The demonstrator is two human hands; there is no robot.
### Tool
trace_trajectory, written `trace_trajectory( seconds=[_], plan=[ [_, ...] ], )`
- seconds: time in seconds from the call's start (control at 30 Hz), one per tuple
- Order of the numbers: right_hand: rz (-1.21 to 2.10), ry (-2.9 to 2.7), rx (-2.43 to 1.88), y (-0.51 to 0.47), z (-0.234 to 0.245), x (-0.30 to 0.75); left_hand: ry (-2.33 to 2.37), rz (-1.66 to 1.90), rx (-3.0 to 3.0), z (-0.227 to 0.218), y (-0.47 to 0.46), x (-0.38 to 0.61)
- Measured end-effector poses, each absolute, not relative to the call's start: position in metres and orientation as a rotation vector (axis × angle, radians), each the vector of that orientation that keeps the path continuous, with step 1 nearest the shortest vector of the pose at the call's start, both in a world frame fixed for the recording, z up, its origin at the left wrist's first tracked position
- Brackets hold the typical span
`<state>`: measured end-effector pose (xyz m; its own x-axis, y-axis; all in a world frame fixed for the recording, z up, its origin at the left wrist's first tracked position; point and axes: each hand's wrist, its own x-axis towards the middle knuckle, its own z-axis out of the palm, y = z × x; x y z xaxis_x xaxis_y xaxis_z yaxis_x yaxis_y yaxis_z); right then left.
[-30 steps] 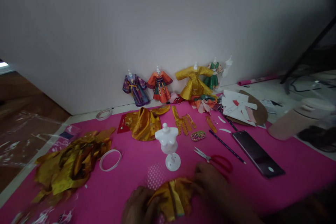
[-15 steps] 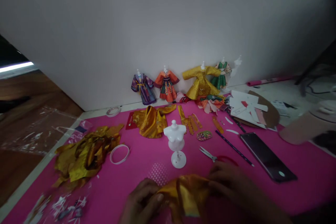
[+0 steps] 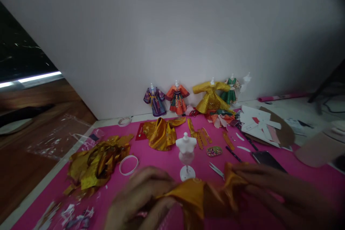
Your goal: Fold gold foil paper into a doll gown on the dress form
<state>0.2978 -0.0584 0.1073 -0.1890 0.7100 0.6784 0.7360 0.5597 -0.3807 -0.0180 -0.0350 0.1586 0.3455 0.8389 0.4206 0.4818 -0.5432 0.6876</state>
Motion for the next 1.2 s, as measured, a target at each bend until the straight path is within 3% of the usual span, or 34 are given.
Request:
trace_trajectory(
  seconds=[0.2,0.43,1.2],
  plan=[
    [-0.239,-1.734,-1.108,-0.023,0.155,0.28,1.13,1.446,2.421,0.208,0.009,-0.015],
    [-0.228,-1.709,-0.937,0.03,0.191,0.272,0.941,1.372,2.202,0.231,0.067,-0.019],
    [0.116,-1.952,-1.072,0.049,0.141,0.283,0.89,1.057,2.221,0.18,0.101,-0.026]
  ],
)
